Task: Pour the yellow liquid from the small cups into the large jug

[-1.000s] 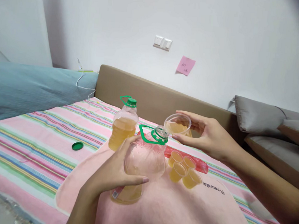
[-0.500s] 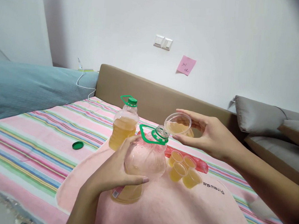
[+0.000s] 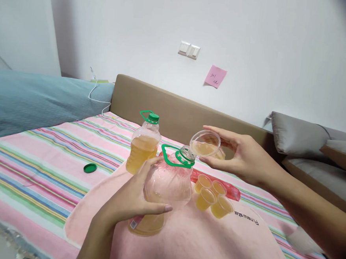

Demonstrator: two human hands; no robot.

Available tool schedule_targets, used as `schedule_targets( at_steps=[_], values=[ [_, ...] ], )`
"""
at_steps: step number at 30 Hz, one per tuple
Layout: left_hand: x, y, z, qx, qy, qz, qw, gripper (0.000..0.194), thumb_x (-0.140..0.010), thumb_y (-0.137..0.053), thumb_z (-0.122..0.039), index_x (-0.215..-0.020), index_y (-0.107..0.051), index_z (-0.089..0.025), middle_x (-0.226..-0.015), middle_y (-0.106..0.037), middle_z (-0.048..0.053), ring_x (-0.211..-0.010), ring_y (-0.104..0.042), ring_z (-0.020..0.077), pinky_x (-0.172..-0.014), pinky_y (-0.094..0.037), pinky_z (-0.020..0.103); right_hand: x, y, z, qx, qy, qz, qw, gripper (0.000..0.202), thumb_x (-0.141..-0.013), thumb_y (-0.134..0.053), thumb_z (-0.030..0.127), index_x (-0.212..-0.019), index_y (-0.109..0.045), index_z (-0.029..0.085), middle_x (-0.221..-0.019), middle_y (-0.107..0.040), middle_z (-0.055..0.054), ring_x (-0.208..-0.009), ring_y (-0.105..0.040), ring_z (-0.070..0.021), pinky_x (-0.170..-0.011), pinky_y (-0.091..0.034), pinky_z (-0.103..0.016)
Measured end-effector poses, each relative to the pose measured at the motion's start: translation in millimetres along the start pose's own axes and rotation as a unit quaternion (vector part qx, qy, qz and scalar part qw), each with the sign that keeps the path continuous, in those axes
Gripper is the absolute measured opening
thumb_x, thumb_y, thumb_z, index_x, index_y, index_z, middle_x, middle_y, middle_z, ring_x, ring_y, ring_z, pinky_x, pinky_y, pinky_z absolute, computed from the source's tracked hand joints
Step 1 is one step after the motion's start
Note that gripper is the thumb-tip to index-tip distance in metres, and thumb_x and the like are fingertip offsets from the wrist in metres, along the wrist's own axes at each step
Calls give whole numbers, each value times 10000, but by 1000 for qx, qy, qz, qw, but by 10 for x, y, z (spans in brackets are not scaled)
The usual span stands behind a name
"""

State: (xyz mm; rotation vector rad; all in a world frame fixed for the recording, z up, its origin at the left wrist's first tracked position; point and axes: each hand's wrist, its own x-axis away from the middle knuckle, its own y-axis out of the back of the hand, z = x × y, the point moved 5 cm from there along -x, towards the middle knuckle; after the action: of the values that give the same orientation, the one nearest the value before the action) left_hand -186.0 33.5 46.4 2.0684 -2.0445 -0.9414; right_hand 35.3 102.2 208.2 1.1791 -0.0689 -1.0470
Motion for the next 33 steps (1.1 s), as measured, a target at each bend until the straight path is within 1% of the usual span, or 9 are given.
schedule_targets(
  at_steps=[6, 11, 22, 33],
  values=[
    [4, 8, -21, 10, -5, 1, 1000, 1046, -693, -906, -548, -1515, -302, -318, -1565, -454, 107, -1464, -446, 382, -1214, -396, 569, -2, 8, 106, 52, 16, 1, 999, 752, -739, -822, 403, -1435, -632, 192, -1377, -720, -86, -1254, -689, -337, -1131, -529, -512],
    [2, 1, 0, 24, 1, 4, 1000, 1056, -695, -910, -524, -1527, -286, -344, -1570, -450, 93, -1466, -443, 382, -1209, -397, 578, -12, 11, 151, 79, 34, 3, 996, 732, -749, -801, 382, -1438, -628, 204, -1348, -734, -81, -1225, -703, -331, -1099, -550, -494],
    [1, -16, 11, 36, 7, 5, 999, 1079, -688, -916, -511, -1541, -277, -342, -1567, -452, 101, -1463, -449, 394, -1193, -416, 590, -26, 13, 187, 102, 63, 9, 993, 716, -768, -771, 349, -1448, -615, 188, -1331, -733, -98, -1194, -712, -307, -1037, -572, -460],
    [-1, -9, 19, 25, 3, 3, 1000, 1086, -691, -910, -537, -1550, -274, -344, -1581, -447, 98, -1475, -442, 393, -1199, -416, 579, -31, 14, 227, 134, 91, 3, 987, 690, -775, -770, 328, -1435, -627, 188, -1310, -739, -101, -1156, -721, -311, -995, -589, -459]
  ],
)
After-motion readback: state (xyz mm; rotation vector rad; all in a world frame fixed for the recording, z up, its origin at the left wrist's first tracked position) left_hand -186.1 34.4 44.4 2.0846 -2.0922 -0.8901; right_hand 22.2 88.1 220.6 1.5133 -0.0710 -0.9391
